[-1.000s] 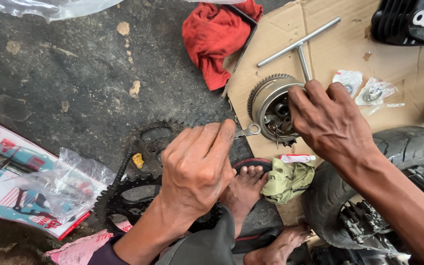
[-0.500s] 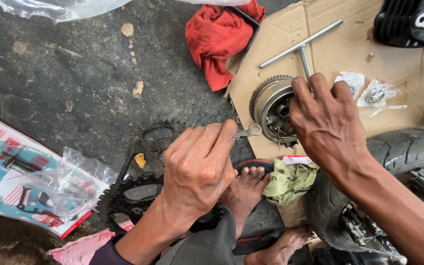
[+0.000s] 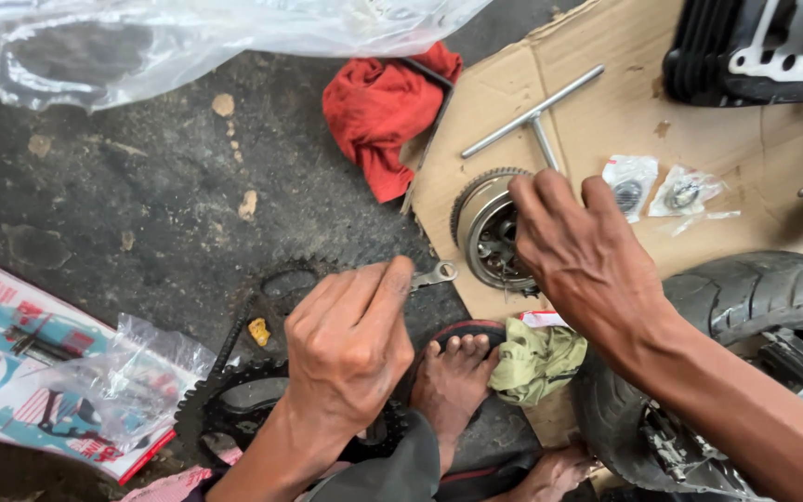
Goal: Disassembling and inspecting internal motorcycle engine components.
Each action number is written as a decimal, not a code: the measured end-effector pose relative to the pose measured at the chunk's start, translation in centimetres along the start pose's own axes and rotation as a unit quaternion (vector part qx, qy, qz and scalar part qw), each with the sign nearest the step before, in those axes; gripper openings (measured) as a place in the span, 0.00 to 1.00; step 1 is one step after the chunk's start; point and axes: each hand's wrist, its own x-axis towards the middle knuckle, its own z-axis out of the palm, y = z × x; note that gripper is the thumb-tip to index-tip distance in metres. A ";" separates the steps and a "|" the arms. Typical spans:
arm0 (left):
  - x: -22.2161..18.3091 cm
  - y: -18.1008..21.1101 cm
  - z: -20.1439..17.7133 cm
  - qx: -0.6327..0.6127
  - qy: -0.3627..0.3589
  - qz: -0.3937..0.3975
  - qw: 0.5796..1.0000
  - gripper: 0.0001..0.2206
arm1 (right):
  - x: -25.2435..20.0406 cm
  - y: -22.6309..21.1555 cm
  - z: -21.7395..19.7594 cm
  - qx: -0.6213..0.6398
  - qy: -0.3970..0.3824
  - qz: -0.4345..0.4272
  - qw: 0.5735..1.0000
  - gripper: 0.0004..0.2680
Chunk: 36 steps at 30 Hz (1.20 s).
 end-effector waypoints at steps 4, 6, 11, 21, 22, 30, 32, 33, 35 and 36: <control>0.0 0.0 0.2 0.012 -0.004 0.012 1.000 0.15 | -0.8 0.9 1.8 0.016 0.021 -0.038 0.999 0.17; 0.1 0.1 0.3 0.020 -0.003 0.010 1.000 0.16 | -1.6 1.4 4.1 0.127 0.066 -0.009 0.990 0.18; 0.2 0.5 0.5 0.047 -0.004 0.005 0.999 0.15 | -5.1 4.7 4.7 0.517 0.102 0.139 0.838 0.09; 0.0 1.0 1.0 0.087 0.002 -0.001 0.996 0.14 | -10.2 2.7 6.7 0.843 -0.013 0.222 0.490 0.10; 0.2 1.1 1.0 0.089 0.004 0.001 0.996 0.14 | -10.4 2.5 6.9 0.843 -0.008 0.222 0.490 0.10; -0.3 1.6 1.3 0.101 0.010 0.013 0.995 0.12 | -13.0 1.4 7.6 0.905 0.066 0.151 0.391 0.11; -0.3 1.5 1.1 0.106 0.014 0.028 0.994 0.12 | -13.2 1.5 6.9 0.893 0.071 0.159 0.416 0.10; -0.5 1.6 1.3 0.100 0.015 0.039 0.994 0.12 | -13.6 1.6 6.6 0.877 0.068 0.175 0.443 0.09; -0.7 1.5 1.5 0.104 0.026 0.048 0.993 0.11 | -14.0 0.7 7.6 0.873 0.080 0.173 0.449 0.08; -0.8 1.4 1.5 0.110 0.037 0.056 0.992 0.10 | -14.1 0.3 7.9 0.870 0.092 0.169 0.454 0.08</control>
